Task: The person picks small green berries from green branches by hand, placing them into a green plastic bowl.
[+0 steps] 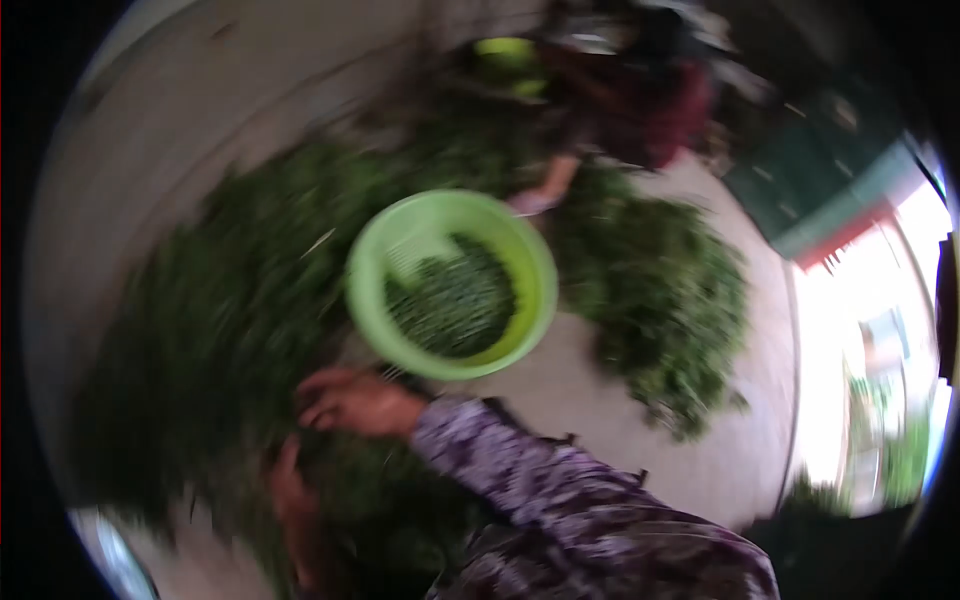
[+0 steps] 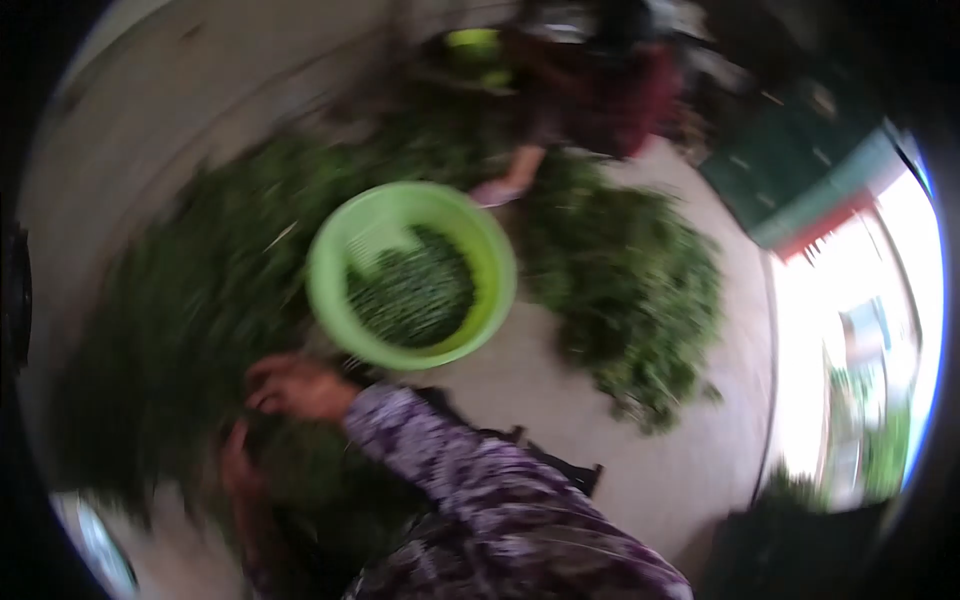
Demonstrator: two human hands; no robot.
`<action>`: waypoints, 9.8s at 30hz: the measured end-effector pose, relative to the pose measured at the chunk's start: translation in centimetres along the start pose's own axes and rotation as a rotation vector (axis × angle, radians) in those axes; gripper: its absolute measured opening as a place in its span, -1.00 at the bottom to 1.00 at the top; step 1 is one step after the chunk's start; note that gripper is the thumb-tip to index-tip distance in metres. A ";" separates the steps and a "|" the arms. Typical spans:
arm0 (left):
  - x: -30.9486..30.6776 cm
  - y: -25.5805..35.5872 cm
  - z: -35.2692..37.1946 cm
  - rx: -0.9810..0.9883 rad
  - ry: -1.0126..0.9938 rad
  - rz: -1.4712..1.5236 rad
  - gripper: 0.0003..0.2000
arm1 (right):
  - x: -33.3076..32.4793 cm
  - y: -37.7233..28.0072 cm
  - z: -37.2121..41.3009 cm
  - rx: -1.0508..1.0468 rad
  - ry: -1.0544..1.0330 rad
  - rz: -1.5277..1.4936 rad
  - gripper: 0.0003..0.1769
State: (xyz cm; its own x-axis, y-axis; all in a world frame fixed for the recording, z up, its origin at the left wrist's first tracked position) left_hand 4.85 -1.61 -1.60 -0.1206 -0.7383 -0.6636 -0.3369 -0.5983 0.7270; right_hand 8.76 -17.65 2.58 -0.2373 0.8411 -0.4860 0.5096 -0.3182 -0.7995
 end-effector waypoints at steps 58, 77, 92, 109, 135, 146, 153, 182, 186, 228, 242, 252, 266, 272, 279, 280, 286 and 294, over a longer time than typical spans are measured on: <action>-8.9 14.4 20.2 -0.425 1.049 1.261 -0.72 | 2.5 -13.4 12.3 0.646 -0.448 -1.077 -0.83; -5.3 22.4 11.8 -0.606 0.947 1.430 -0.85 | -5.7 -16.8 12.4 0.415 -0.283 -1.085 -0.81; -2.1 24.8 8.3 -0.496 0.730 1.320 -0.85 | -9.3 -16.7 11.8 0.137 0.027 -0.604 -0.71; -3.3 26.9 8.2 -0.241 0.546 0.723 -0.93 | -5.8 -14.2 12.8 0.546 -0.238 -1.296 -0.82; -3.9 21.2 10.3 -0.450 0.825 1.029 -0.80 | -8.4 -19.1 13.6 0.329 -0.346 -1.250 -0.89; -4.0 21.7 10.4 -0.505 0.818 0.925 -0.70 | -6.8 -15.8 12.7 0.477 -0.292 -1.433 -0.92; -4.6 24.6 9.1 -0.402 0.740 0.758 -0.71 | -7.7 -17.3 11.1 0.095 -0.064 -0.612 -0.78; -4.9 21.8 10.2 -0.477 0.924 0.821 -0.81 | -6.9 -17.3 11.2 0.027 0.002 -0.408 -0.70; -4.8 22.6 9.7 -0.436 0.896 0.830 -0.75 | -7.1 -17.6 11.2 0.021 0.007 -0.408 -0.75; 2.0 16.5 8.0 -0.520 0.460 1.598 -0.84 | -10.0 -13.1 13.3 0.079 0.106 -0.325 -0.61; 1.4 21.4 6.0 -0.307 0.415 1.255 -0.76 | -12.1 -13.6 13.4 -0.038 0.323 -0.230 -0.66; 2.5 19.8 7.5 -0.593 0.518 1.293 -0.75 | -11.9 -13.1 13.4 0.103 0.186 -0.338 -0.67; 2.2 19.8 7.4 -0.514 0.493 1.053 -0.87 | -11.9 -14.0 13.3 0.163 0.076 -0.608 -0.72; 3.4 19.2 8.0 -0.638 0.636 1.212 -0.91 | -12.7 -14.8 13.8 0.205 0.063 -0.578 -0.71; 2.7 20.0 8.1 -0.468 0.389 0.761 -0.74 | -14.6 -15.2 14.0 0.045 0.279 -0.312 -0.71; 3.1 19.7 8.1 -0.663 0.413 0.891 -0.75 | -14.6 -14.7 14.0 0.060 0.280 -0.327 -0.72; 3.8 20.9 7.0 -0.649 0.560 1.217 -0.71 | -14.3 -14.2 14.2 0.067 0.250 -0.284 -0.72; 2.6 21.1 7.6 -0.591 0.715 1.079 -0.64 | -13.2 -13.5 14.3 0.058 0.251 -0.208 -0.73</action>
State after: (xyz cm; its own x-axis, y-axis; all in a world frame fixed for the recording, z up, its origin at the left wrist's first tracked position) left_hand -9.67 -13.77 10.63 0.4867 -0.7979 0.3557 0.0698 0.4414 0.8946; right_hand -6.80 -30.70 14.70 -0.1162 0.9699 -0.2140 0.4218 -0.1468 -0.8947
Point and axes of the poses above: each hand's wrist, its own z-axis away from the middle knuckle, its own x-axis out of the palm, y = z × x, the point moved 8 cm from there along -z, towards the middle knuckle, and after that the axes turned 5 degrees about z, right-handed, at the moved point
